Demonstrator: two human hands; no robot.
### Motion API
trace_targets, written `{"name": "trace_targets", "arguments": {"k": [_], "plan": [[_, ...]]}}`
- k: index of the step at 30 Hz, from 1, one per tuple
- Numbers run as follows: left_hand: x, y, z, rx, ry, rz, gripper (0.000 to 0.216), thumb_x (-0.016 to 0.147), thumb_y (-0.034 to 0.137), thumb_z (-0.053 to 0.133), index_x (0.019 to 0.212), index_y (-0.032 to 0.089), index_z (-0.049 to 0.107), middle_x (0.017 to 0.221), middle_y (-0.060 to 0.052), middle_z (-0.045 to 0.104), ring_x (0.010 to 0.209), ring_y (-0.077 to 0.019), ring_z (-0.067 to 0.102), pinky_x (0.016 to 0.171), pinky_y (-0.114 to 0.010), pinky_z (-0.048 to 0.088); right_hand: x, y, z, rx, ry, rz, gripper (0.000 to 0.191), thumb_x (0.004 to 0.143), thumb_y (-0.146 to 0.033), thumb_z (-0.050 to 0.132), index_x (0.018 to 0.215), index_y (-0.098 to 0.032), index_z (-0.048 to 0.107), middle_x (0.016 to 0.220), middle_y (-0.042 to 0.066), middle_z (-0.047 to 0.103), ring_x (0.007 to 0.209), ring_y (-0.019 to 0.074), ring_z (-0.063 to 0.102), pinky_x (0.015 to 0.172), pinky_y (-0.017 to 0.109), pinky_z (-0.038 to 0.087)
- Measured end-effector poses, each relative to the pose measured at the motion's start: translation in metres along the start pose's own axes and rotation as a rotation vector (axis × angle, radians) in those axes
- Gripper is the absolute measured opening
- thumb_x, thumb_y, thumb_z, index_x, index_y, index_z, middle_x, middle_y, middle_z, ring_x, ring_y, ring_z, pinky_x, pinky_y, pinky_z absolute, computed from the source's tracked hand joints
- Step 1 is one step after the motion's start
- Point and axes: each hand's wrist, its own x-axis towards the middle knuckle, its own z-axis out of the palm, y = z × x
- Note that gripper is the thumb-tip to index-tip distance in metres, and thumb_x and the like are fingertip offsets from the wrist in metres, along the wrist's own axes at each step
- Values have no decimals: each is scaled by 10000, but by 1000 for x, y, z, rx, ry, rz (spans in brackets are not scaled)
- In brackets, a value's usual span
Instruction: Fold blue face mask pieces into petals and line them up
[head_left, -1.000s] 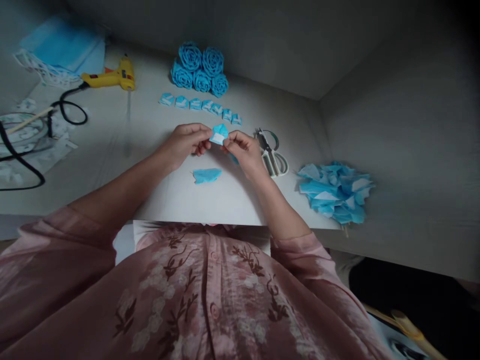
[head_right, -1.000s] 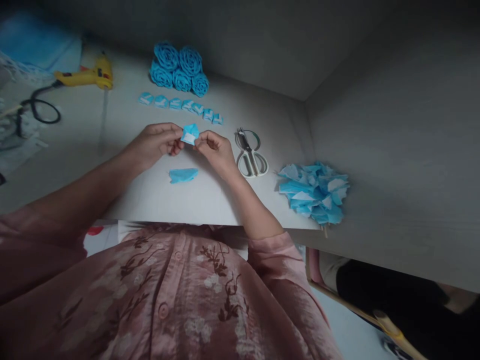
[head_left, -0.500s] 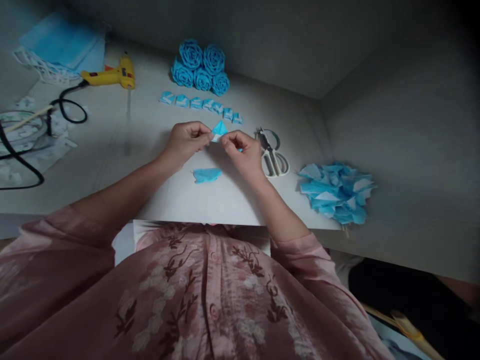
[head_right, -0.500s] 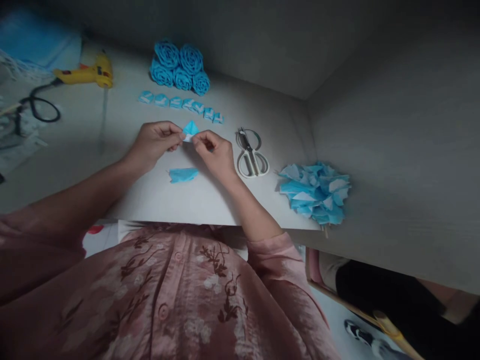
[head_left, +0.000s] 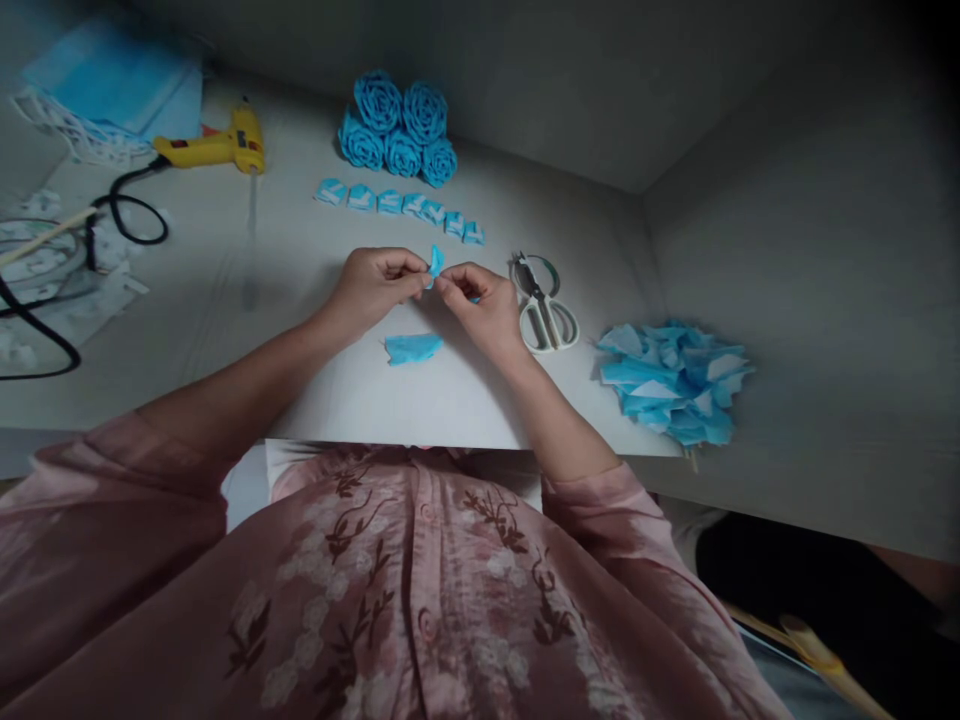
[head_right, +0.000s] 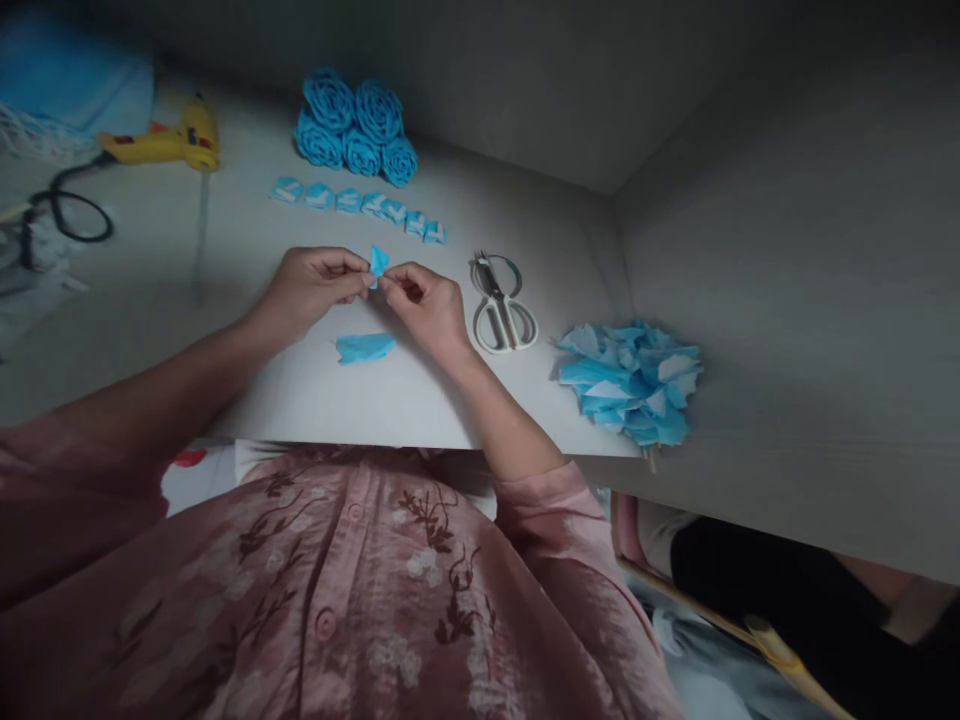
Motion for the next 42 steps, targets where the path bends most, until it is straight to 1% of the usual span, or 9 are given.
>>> {"name": "trace_targets", "arguments": {"k": [8, 12, 17, 22, 26, 33, 37, 42], "plan": [[2, -7, -2, 25, -24, -23, 159, 791, 343, 781, 775, 190, 741, 633, 5, 636, 585, -113, 555, 580, -258, 432, 1, 0, -3, -23, -57, 10, 267, 916, -443, 661, 825, -197, 709, 771, -6, 698, 747, 143, 594, 731, 273, 470], [3, -6, -3, 12, -25, -43, 118, 808, 296, 781, 785, 184, 754, 635, 3, 647, 571, -107, 555, 580, -259, 447, 0, -2, -5, -8, -74, 3, 308, 929, -470, 626, 832, -194, 722, 810, 8, 719, 761, 146, 603, 741, 279, 479], [2, -4, -3, 2, -13, -54, 59, 801, 231, 787, 778, 181, 768, 637, 3, 667, 568, -104, 570, 576, -255, 467, 0, -5, -5, 4, -60, 1, 331, 899, -506, 651, 818, -192, 714, 777, 4, 692, 752, 145, 591, 742, 279, 477], [1, -4, -3, -13, -21, -53, 65, 787, 246, 797, 767, 190, 772, 620, 5, 655, 567, -110, 558, 567, -260, 454, 0, -5, -5, -18, -79, 17, 276, 914, -443, 637, 819, -193, 708, 782, 2, 699, 759, 147, 590, 752, 282, 481], [2, -3, -5, -10, -42, -45, 98, 802, 272, 794, 768, 186, 763, 609, 6, 631, 562, -106, 539, 568, -261, 439, -1, -4, -6, -9, -74, -4, 259, 918, -397, 610, 825, -183, 723, 787, 2, 705, 749, 139, 593, 753, 278, 481], [1, 0, -3, -61, -44, -49, 88, 792, 227, 797, 745, 164, 758, 597, 23, 604, 535, -78, 496, 551, -228, 401, 0, -4, -5, -13, -70, -30, 292, 913, -450, 645, 800, -186, 695, 740, -5, 655, 725, 133, 559, 722, 266, 460], [1, -2, -3, -69, -40, -45, 74, 776, 181, 796, 714, 159, 763, 570, 32, 582, 523, -73, 476, 539, -227, 372, 0, -3, -4, -11, -74, -41, 257, 907, -405, 633, 789, -184, 692, 714, -10, 628, 708, 131, 537, 709, 264, 448], [2, -4, -2, -66, -18, -27, 58, 754, 169, 812, 713, 165, 771, 558, 39, 573, 518, -77, 466, 535, -234, 354, 0, -2, -4, -15, -67, -29, 226, 893, -359, 617, 793, -177, 708, 730, -5, 659, 710, 130, 550, 705, 263, 443]]}}
